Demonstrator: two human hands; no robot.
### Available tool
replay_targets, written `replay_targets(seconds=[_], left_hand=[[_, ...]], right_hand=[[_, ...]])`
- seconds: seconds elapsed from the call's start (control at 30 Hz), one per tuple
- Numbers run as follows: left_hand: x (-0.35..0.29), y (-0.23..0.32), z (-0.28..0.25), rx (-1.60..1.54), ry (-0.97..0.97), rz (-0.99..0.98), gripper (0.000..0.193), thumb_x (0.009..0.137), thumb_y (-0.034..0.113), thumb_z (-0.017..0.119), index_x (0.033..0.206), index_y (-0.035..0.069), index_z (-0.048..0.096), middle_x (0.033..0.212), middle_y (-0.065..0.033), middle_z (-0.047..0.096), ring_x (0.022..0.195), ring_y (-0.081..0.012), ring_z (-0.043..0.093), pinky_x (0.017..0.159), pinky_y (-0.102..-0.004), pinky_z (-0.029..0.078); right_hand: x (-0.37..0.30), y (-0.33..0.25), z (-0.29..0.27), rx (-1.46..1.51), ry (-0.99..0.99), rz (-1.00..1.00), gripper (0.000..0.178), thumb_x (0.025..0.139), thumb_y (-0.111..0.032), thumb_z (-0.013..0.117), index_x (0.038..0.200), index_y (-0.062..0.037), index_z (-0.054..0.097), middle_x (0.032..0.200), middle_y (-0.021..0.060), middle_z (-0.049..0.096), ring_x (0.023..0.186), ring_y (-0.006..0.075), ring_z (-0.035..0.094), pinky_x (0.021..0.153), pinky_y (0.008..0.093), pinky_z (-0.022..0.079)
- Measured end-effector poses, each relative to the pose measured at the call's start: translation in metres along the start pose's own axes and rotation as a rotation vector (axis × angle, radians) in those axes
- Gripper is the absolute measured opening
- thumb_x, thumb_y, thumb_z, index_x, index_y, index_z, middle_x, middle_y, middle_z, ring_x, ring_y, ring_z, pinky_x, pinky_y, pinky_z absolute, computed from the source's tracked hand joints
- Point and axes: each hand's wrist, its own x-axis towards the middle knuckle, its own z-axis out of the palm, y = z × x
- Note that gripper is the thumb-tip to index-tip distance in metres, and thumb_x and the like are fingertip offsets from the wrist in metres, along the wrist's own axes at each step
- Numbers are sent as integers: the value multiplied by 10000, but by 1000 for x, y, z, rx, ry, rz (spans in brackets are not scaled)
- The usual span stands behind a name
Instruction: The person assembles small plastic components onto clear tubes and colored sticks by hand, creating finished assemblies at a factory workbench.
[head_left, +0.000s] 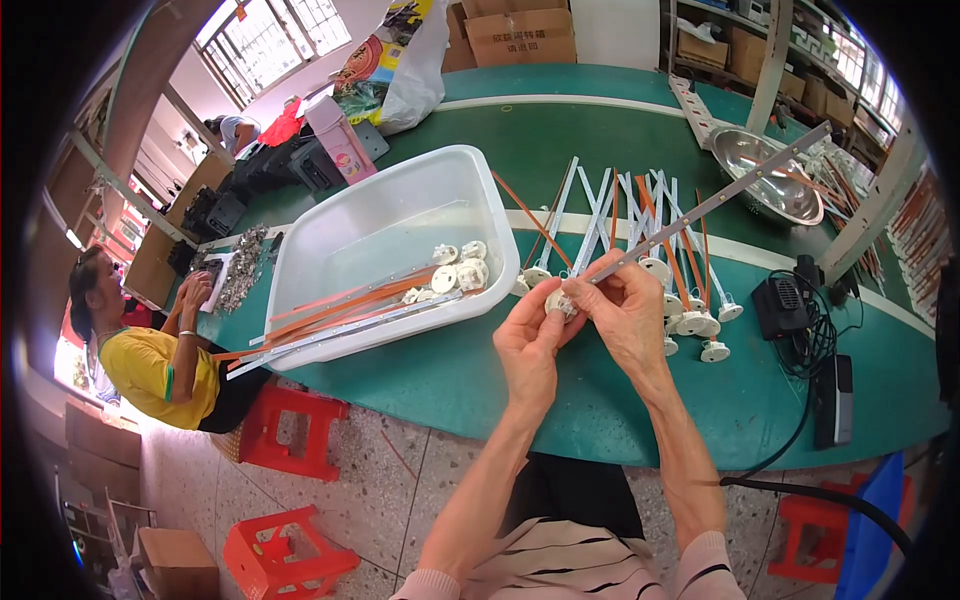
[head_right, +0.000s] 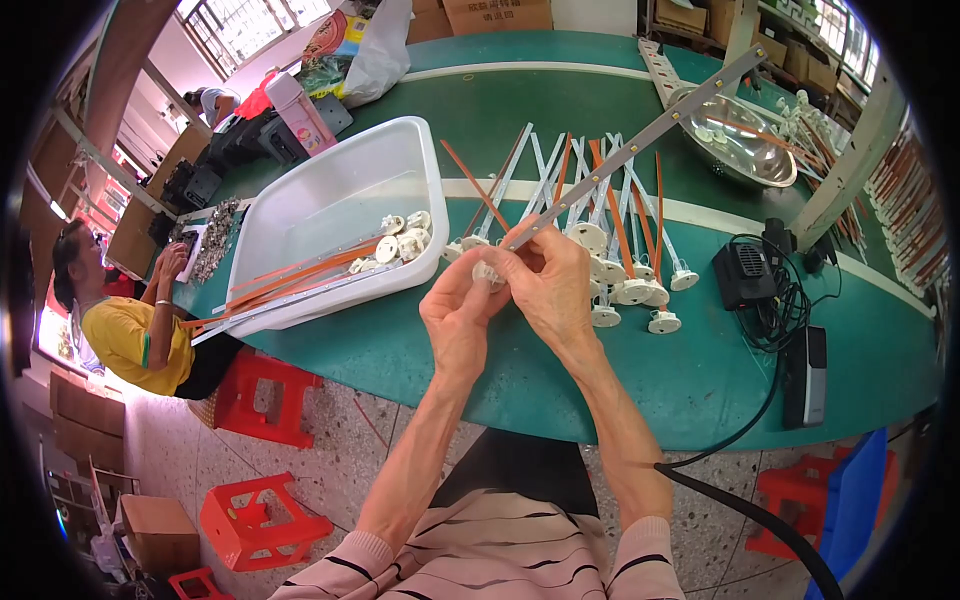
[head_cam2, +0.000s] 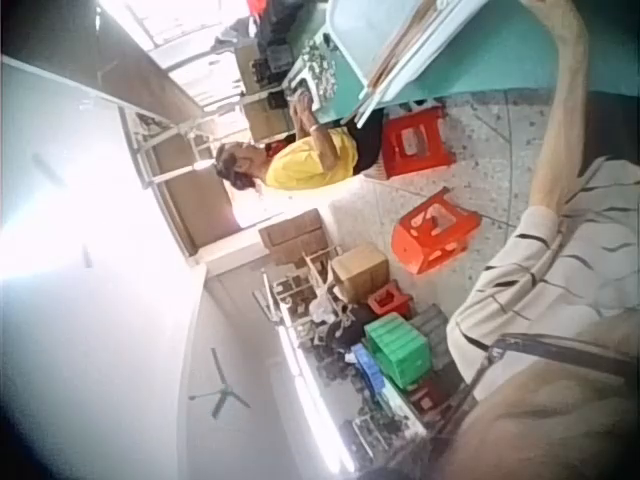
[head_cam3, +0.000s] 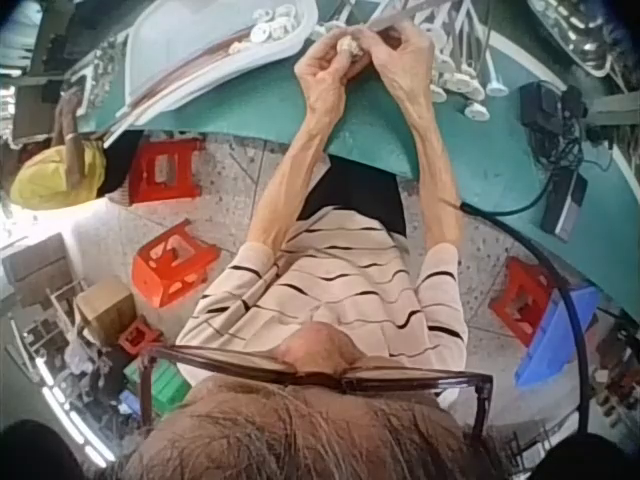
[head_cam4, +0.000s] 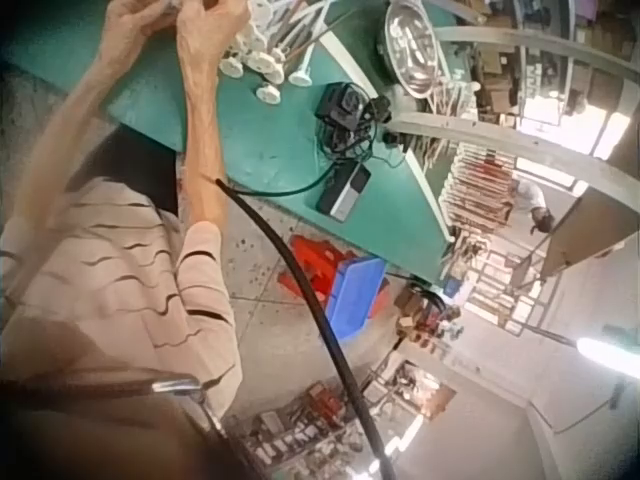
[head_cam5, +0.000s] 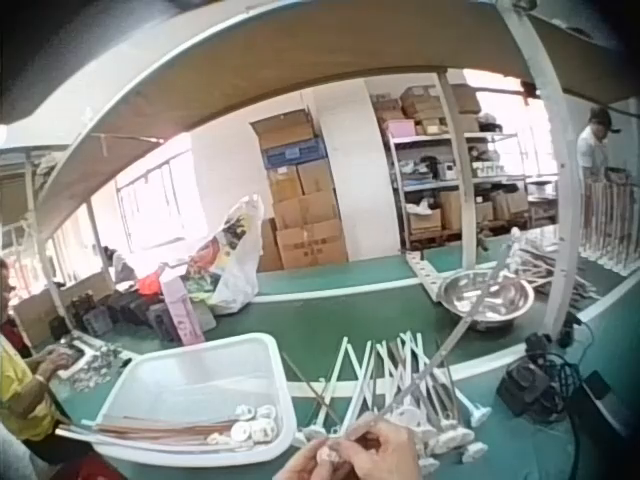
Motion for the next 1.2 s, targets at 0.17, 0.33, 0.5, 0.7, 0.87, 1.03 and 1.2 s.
replay_targets(seconds=[0.17, 0.33, 0.5, 0.7, 0.87, 1.03, 1.2], left_hand=[[1, -1, -2, 24, 28, -4, 295, 889, -9, 506, 1181, -50, 515, 1116, -146, 596, 962, -214, 619, 840, -349, 542], [1, -1, -3, 3, 38, 6, 294, 881, 1, 531, 1171, -50, 521, 1093, -147, 608, 952, -203, 621, 832, -346, 543], [1, -1, -1, 12, 62, -1, 308, 868, 0, 559, 1170, -47, 524, 1080, -140, 617, 949, -191, 621, 823, -337, 543], [1, -2, -3, 7, 81, 1, 312, 868, -17, 551, 1177, -47, 520, 1094, -131, 612, 958, -185, 616, 819, -322, 543], [1, -1, -3, 22, 74, -2, 328, 877, -50, 496, 1205, -59, 497, 1157, -148, 573, 977, -193, 607, 823, -315, 545], [0, 0, -1, 15, 90, -3, 334, 879, -67, 461, 1212, -67, 489, 1160, -154, 570, 979, -197, 606, 829, -315, 544], [0, -1, -1, 4, 110, -8, 335, 880, -71, 455, 1213, -68, 488, 1156, -154, 573, 985, -192, 601, 834, -314, 541]], right_hand=[[0, -2, -2, -112, -55, 40, 137, 773, -82, 691, 793, 1, 584, 657, 67, 630, 620, 112, 601, 550, 249, 465], [0, -4, -3, -168, -66, 35, 141, 771, -87, 689, 803, -2, 582, 651, 67, 627, 620, 117, 603, 553, 254, 471], [-1, -2, 1, -89, -60, 36, 145, 764, -93, 692, 806, -2, 588, 650, 62, 626, 618, 122, 604, 552, 261, 474], [-2, 0, 2, -191, -17, 10, 153, 752, -111, 696, 800, 11, 616, 635, 85, 632, 570, 137, 600, 535, 270, 467], [-4, -2, 4, -272, 10, -26, 145, 745, -106, 693, 779, 17, 623, 627, 100, 628, 551, 146, 595, 516, 282, 449], [-5, 1, 6, -277, 31, -39, 136, 748, -101, 691, 782, 13, 625, 621, 91, 620, 554, 146, 592, 519, 278, 450], [-6, 3, 8, -249, 35, -41, 113, 747, -69, 690, 782, 16, 624, 634, 85, 618, 568, 142, 595, 524, 273, 456]])
